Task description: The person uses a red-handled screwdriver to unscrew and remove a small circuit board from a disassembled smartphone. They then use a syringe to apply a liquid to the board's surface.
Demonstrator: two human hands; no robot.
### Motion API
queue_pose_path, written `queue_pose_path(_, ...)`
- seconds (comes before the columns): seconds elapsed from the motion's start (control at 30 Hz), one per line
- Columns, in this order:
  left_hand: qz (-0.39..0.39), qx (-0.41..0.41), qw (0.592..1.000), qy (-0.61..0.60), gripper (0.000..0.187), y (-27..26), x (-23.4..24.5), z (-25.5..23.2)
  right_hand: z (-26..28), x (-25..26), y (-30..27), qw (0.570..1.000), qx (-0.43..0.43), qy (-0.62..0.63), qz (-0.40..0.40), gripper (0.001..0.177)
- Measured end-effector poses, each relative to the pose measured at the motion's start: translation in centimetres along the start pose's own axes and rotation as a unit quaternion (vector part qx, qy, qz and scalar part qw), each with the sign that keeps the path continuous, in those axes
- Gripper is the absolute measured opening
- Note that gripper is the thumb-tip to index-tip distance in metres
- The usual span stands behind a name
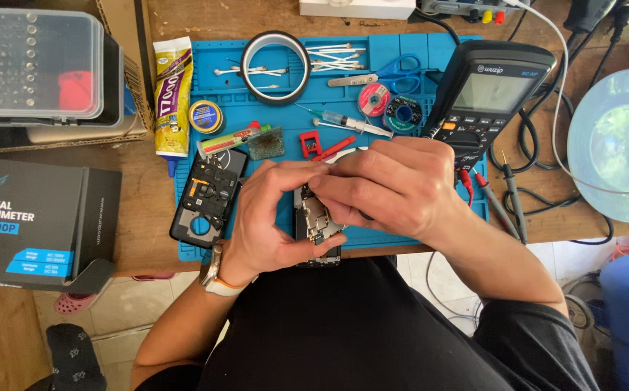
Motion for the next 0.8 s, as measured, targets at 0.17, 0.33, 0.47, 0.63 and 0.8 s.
queue_pose_path(0.17,-0.008,0.017,0.997,-0.075,0.066,-0.4,0.2,0.8,-0.2,0.1,0.1,1.0,-0.016,0.017,0.001,0.01)
queue_pose_path(0.33,-0.004,0.034,0.986,-0.165,0.07,-0.9,0.1,1.8,-0.3,0.2,0.3,0.999,-0.026,0.031,0.01,0.008)
queue_pose_path(0.47,0.011,0.054,0.979,-0.195,0.071,-1.2,-0.1,2.2,-0.5,0.2,0.5,0.998,-0.036,0.046,0.032,0.007)
queue_pose_path(0.63,0.011,0.089,0.967,-0.238,0.074,-1.4,0.1,2.1,-0.9,0.2,0.0,0.995,-0.056,0.073,0.044,0.009)
queue_pose_path(0.8,0.039,0.15,0.946,-0.286,0.066,-1.4,0.1,1.5,-1.1,0.6,-0.5,0.996,-0.049,0.063,0.044,0.017)
Point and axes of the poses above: each hand's wrist, its own y-axis towards the middle knuckle, its own x-axis out of the back of the hand, z = x × y, the point moved 6 cm from there along y, towards the middle knuckle, and after that the axes turned 6 degrees about z, right-handed, at the moved point
